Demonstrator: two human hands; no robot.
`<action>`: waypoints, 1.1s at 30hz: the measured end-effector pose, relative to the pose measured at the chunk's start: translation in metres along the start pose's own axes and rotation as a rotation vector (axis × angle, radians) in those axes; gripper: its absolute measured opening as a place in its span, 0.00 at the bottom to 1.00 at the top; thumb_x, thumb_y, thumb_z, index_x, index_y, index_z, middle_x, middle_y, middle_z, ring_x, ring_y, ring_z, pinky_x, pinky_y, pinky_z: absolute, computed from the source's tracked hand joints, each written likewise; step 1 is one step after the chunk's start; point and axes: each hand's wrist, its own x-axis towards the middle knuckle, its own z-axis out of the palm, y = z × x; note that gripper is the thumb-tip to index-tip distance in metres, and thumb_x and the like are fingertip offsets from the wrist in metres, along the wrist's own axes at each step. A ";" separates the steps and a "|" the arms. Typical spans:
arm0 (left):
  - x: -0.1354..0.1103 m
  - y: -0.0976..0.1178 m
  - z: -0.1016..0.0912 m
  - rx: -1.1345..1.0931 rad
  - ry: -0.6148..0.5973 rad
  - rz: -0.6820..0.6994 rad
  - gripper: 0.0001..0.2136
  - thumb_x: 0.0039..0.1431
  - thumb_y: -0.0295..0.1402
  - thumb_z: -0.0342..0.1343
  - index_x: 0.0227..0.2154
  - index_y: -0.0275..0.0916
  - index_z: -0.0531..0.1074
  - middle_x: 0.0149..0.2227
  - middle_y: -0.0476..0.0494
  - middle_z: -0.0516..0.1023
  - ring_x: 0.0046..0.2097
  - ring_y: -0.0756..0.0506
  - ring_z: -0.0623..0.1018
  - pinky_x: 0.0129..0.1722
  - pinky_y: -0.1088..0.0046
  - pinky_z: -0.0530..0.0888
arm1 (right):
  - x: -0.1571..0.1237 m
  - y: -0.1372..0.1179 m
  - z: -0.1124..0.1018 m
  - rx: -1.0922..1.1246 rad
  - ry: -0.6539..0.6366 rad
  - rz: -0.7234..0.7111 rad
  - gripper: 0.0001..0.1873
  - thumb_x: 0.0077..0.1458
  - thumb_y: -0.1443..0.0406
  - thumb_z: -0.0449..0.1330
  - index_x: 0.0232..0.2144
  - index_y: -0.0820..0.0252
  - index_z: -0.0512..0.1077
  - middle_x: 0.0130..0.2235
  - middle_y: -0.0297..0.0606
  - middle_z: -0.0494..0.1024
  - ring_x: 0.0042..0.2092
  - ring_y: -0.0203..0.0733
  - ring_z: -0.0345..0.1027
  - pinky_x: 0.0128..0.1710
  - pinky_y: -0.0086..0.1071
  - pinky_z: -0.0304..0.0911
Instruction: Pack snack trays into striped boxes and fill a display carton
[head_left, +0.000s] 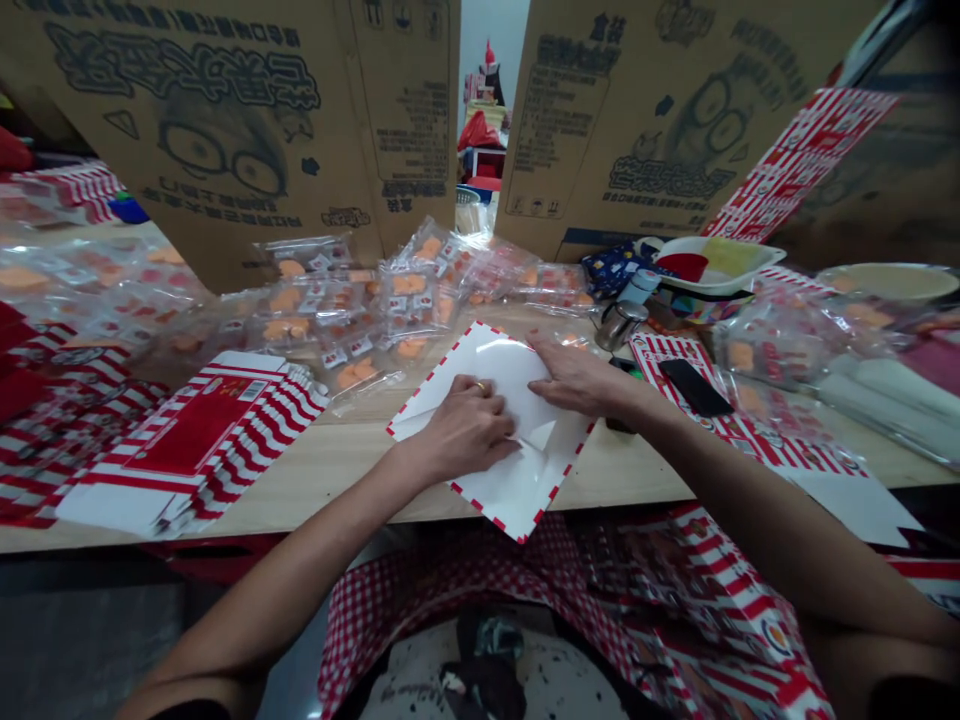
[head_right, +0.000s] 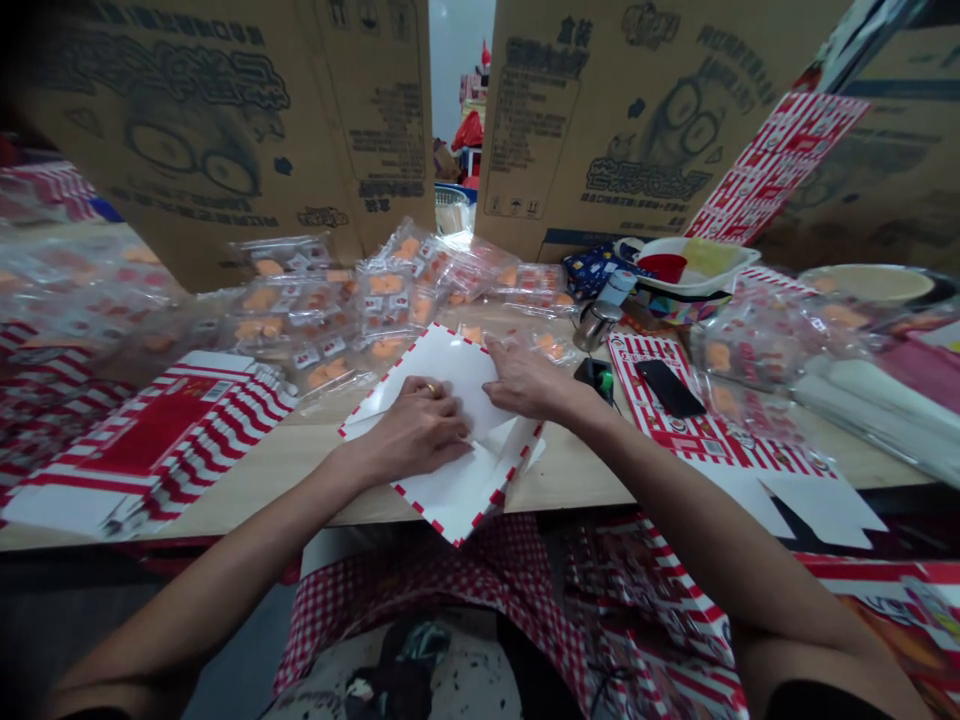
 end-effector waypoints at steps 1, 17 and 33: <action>0.000 0.002 0.000 0.003 0.034 -0.047 0.11 0.63 0.41 0.58 0.34 0.39 0.77 0.34 0.42 0.80 0.45 0.39 0.73 0.50 0.57 0.57 | 0.000 0.001 -0.005 0.032 -0.031 0.032 0.34 0.55 0.61 0.58 0.63 0.65 0.63 0.56 0.56 0.73 0.57 0.66 0.66 0.57 0.54 0.61; -0.015 0.020 0.003 0.118 0.191 -0.129 0.10 0.62 0.40 0.59 0.41 0.41 0.73 0.36 0.41 0.80 0.47 0.36 0.73 0.55 0.51 0.57 | -0.060 0.041 -0.044 0.519 -0.420 -0.127 0.23 0.60 0.57 0.57 0.56 0.53 0.75 0.54 0.38 0.78 0.57 0.53 0.69 0.59 0.48 0.64; 0.015 -0.069 -0.082 -0.136 0.093 -0.349 0.33 0.56 0.52 0.61 0.62 0.43 0.66 0.58 0.37 0.74 0.56 0.36 0.73 0.55 0.58 0.67 | -0.014 0.028 0.013 0.153 0.039 -0.213 0.30 0.51 0.77 0.50 0.54 0.54 0.70 0.60 0.43 0.69 0.61 0.47 0.64 0.60 0.48 0.62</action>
